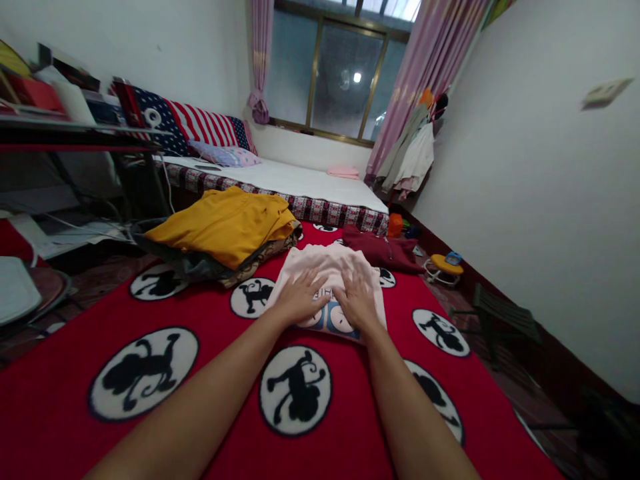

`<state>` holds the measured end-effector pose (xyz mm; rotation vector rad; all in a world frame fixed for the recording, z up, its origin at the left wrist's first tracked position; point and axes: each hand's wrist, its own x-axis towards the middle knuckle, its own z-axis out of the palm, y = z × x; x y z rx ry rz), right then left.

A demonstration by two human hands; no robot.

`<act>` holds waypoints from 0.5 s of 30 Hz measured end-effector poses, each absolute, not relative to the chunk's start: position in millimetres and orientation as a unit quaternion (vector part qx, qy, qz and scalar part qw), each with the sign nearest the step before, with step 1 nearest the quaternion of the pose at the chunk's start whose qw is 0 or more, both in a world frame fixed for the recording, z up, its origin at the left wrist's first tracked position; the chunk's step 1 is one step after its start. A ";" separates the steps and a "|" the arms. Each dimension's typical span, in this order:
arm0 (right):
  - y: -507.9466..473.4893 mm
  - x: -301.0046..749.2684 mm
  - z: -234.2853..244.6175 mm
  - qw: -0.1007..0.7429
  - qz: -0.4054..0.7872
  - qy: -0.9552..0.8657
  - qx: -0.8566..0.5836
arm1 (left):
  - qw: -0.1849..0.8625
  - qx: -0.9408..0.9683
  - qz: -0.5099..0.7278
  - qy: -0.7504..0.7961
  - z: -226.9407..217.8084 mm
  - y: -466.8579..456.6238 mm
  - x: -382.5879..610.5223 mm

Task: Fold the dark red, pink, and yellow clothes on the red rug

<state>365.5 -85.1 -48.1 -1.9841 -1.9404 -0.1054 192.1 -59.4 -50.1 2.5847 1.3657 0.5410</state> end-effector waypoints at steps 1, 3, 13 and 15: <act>-81.5 366.1 -54.2 0.146 0.002 -0.683 -0.716 | 0.103 0.861 0.157 0.473 -56.5 -58.6 195.3; -77.2 368.6 -63.5 0.116 0.048 -0.676 -0.726 | 0.117 0.853 0.136 0.490 -66.3 -57.2 196.4; -56.1 352.3 -18.2 0.062 -0.080 -0.683 -0.724 | 0.035 0.884 0.085 0.458 -20.3 -46.0 211.7; -43.0 355.4 -20.2 0.106 -0.113 -0.676 -0.720 | 0.013 0.882 0.101 0.460 -12.4 -25.0 216.2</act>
